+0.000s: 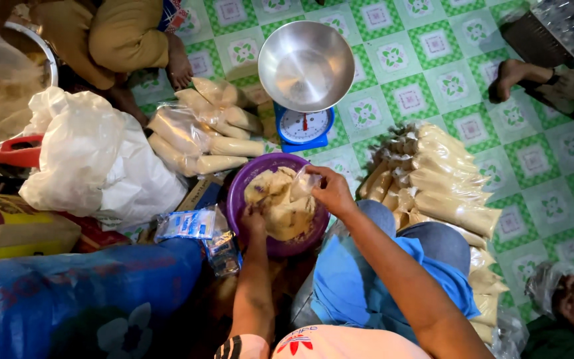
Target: The person scoops a thick paste from a bowl into plastic bags, weighs the bags on a scale, and ties them closed with rubber bands.
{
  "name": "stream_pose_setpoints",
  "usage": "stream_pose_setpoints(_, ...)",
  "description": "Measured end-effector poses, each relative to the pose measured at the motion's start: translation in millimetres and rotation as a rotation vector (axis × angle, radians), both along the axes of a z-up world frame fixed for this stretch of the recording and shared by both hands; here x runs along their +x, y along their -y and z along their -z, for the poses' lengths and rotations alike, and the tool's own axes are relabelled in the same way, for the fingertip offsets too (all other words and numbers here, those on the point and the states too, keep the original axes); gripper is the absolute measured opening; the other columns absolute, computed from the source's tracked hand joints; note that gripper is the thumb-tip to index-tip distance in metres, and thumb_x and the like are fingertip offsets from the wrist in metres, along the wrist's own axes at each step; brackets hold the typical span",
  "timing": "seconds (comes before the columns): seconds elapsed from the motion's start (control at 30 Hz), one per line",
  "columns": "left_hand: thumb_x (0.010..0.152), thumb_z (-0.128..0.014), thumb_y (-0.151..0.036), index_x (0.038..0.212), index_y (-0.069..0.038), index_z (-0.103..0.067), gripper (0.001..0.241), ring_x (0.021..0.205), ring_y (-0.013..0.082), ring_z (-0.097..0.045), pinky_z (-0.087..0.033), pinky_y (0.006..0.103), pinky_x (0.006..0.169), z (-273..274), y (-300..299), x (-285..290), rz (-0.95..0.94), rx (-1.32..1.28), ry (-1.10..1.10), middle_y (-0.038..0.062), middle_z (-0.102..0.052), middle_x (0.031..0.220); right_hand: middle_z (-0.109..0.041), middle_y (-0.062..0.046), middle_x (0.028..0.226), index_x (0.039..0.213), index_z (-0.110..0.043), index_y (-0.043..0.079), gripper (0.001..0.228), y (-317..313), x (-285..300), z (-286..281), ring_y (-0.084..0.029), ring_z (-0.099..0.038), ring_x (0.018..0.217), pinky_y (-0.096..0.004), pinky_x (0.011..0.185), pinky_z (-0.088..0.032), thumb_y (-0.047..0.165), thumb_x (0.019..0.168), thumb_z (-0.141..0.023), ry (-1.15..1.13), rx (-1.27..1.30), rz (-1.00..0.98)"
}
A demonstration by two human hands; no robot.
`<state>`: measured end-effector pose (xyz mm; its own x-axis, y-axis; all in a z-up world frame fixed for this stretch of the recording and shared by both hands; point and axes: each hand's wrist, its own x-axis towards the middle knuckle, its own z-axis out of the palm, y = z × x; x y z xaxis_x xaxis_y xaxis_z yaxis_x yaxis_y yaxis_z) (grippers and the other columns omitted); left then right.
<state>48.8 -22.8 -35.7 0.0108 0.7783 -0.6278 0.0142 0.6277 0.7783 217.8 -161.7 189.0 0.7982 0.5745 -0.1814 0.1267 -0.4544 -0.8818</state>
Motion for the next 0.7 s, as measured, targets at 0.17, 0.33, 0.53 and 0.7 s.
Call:
stream_pose_setpoints(0.17,0.106,-0.059,-0.015,0.130,0.000,-0.060,0.028,0.075,0.0258,-0.077,-0.069,0.0318,0.063,-8,-3,7,-0.123,-0.070,0.219,0.017,-0.070,0.091,-0.069,-0.013,0.071,0.129,-0.075,0.022,0.062,9,3,21,-0.026,-0.069,0.068,-0.043,0.066,-0.057,0.007,0.069,-0.072,-0.086,0.033,-0.291)
stream_pose_setpoints(0.33,0.103,-0.062,-0.032,0.121,-0.010,-0.073,0.031,0.089,0.0310,-0.074,-0.063,0.0400,0.078,-10,-23,-4,0.087,0.241,-0.084,0.019,-0.072,0.104,-0.078,-0.010,0.111,0.124,-0.077,0.023,0.061,7,7,34,-0.023,-0.073,0.072,-0.037,0.062,-0.059,0.009,0.065,-0.075,-0.075,0.011,-0.343)
stream_pose_setpoints(0.53,0.104,-0.052,-0.022,0.114,0.003,-0.067,0.030,0.074,0.0280,-0.078,-0.066,0.0287,0.062,-40,-58,-54,0.100,0.339,0.143,0.023,-0.072,0.091,-0.077,-0.011,0.114,0.125,-0.076,0.017,0.062,3,8,49,-0.026,-0.075,0.071,-0.038,0.060,-0.060,0.007,0.063,-0.076,-0.043,-0.009,-0.403)
stream_pose_setpoints(0.7,0.102,-0.051,-0.019,0.109,0.005,-0.069,0.031,0.073,0.0277,-0.077,-0.066,0.0282,0.063,-125,-67,-79,0.181,0.405,0.133,0.024,-0.072,0.082,-0.077,-0.009,0.110,0.122,-0.077,0.015,0.063,-5,5,56,-0.026,-0.075,0.077,-0.035,0.063,-0.060,0.007,0.060,-0.076,0.001,-0.002,-0.412)
